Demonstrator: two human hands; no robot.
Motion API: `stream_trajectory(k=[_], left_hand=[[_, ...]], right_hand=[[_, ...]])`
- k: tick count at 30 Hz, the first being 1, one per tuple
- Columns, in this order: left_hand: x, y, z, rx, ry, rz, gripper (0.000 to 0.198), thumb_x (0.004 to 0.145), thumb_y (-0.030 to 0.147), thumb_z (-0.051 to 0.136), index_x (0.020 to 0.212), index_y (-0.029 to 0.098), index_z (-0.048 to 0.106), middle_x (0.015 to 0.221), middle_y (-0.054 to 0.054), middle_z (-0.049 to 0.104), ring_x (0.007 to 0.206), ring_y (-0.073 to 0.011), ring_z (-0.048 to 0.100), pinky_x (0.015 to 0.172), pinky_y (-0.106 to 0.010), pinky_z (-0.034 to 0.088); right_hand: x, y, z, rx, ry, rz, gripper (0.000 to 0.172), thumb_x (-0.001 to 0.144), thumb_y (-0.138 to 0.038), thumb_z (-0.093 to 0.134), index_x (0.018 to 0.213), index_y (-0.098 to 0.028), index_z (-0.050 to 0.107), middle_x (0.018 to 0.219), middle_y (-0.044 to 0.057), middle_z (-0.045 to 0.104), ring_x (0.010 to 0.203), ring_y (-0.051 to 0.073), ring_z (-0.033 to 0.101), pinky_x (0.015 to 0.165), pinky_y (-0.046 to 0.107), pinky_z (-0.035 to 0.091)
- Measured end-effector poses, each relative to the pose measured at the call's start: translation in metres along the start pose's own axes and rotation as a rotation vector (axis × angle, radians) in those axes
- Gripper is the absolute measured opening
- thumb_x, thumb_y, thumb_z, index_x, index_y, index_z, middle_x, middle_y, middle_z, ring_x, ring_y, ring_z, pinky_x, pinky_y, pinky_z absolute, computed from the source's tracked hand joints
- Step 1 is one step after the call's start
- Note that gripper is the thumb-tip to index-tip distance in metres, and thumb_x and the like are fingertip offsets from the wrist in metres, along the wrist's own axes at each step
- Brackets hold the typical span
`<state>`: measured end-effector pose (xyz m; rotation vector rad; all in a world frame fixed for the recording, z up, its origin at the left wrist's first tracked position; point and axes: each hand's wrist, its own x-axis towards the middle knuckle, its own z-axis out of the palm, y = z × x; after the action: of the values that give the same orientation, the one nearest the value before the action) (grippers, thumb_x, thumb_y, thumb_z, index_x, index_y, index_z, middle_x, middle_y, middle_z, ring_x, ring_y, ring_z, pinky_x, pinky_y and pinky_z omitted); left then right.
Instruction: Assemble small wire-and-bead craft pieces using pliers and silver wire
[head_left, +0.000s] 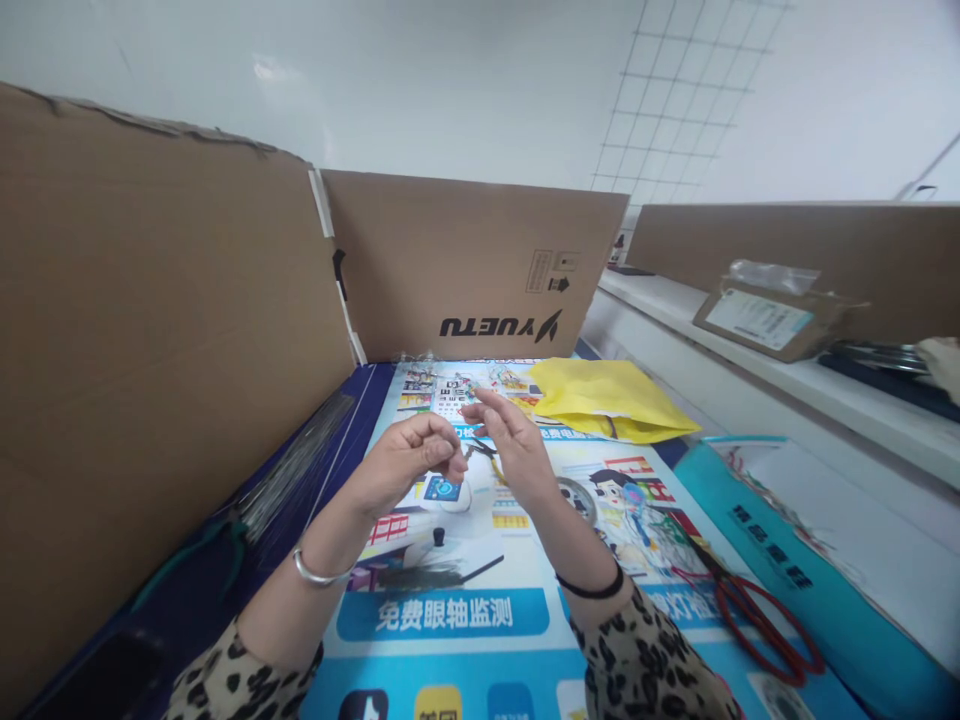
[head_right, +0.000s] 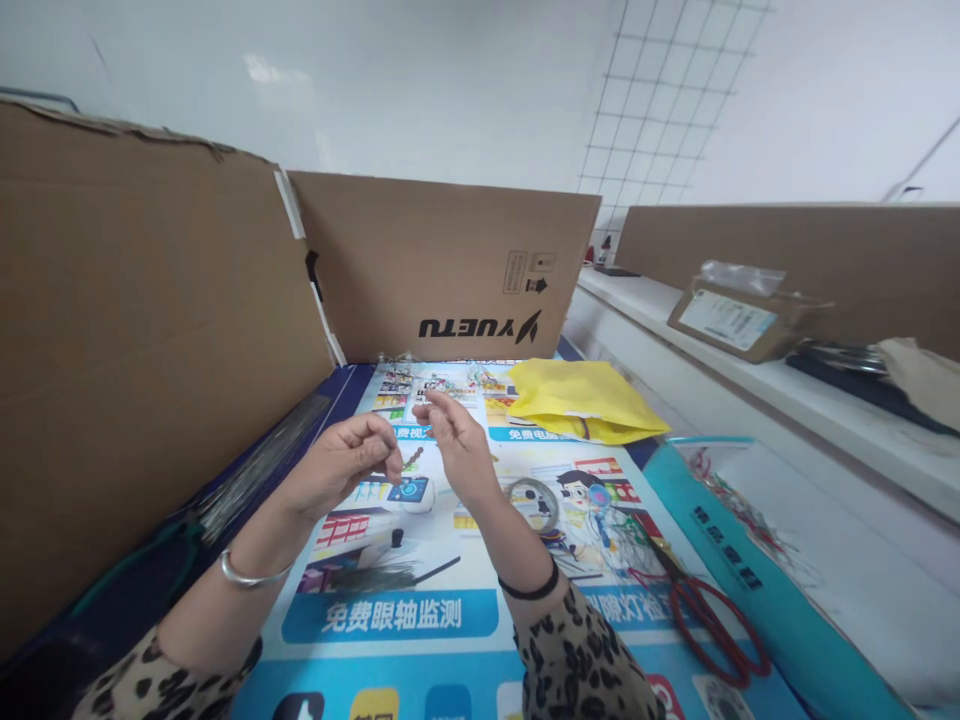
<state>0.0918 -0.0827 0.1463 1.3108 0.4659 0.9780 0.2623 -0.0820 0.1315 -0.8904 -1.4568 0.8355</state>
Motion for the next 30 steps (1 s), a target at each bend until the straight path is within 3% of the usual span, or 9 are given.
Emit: stream_trajectory(k=[3,6,11,17,30], left_hand=[[0.001,-0.001,0.001,-0.001,0.029,-0.004,0.018,0.077,0.028,0.064,0.08,0.014,0.052,0.068,-0.003,0.067,0.058,-0.0124,0.062,0.058,-0.026,0.05],[0.002,-0.002,0.0,0.04,0.117,0.023,0.018,0.077,0.027,0.064,0.08,0.014,0.052,0.068,-0.003,0.067,0.059,-0.0116,0.061,0.058,-0.024,0.049],[0.005,-0.004,-0.003,0.181,0.243,0.116,0.012,0.076,0.025,0.064,0.076,0.014,0.057,0.064,0.0,0.064,0.058,-0.0096,0.058,0.054,-0.021,0.045],[0.005,-0.003,-0.001,0.312,0.273,0.123,0.009,0.074,0.022,0.064,0.074,0.014,0.059,0.06,0.001,0.062,0.055,-0.0094,0.056,0.055,-0.022,0.046],[0.006,-0.003,-0.003,0.386,0.288,0.127,0.01,0.074,0.02,0.063,0.071,0.014,0.056,0.06,0.001,0.061,0.055,-0.0096,0.056,0.054,-0.022,0.046]], right_hand=[[-0.003,-0.001,0.0,-0.016,0.083,-0.007,0.031,0.085,-0.039,0.049,0.107,-0.02,0.059,0.081,0.002,0.065,0.071,0.012,0.062,0.071,0.029,0.053],[-0.006,-0.002,0.0,-0.094,0.099,-0.049,0.026,0.084,-0.037,0.05,0.102,-0.022,0.063,0.077,0.001,0.064,0.063,0.011,0.06,0.063,0.027,0.053],[-0.008,-0.008,0.001,-0.34,0.028,-0.205,0.024,0.087,-0.031,0.047,0.102,-0.025,0.065,0.088,0.002,0.066,0.063,0.011,0.06,0.066,0.027,0.053],[-0.009,-0.009,0.005,-0.534,-0.037,-0.391,0.025,0.088,-0.023,0.044,0.102,-0.021,0.065,0.088,0.005,0.068,0.081,0.015,0.061,0.075,0.028,0.05],[-0.012,-0.011,0.003,-0.521,-0.139,-0.28,0.022,0.087,-0.023,0.044,0.096,-0.021,0.064,0.084,0.004,0.068,0.073,0.014,0.062,0.067,0.026,0.05]])
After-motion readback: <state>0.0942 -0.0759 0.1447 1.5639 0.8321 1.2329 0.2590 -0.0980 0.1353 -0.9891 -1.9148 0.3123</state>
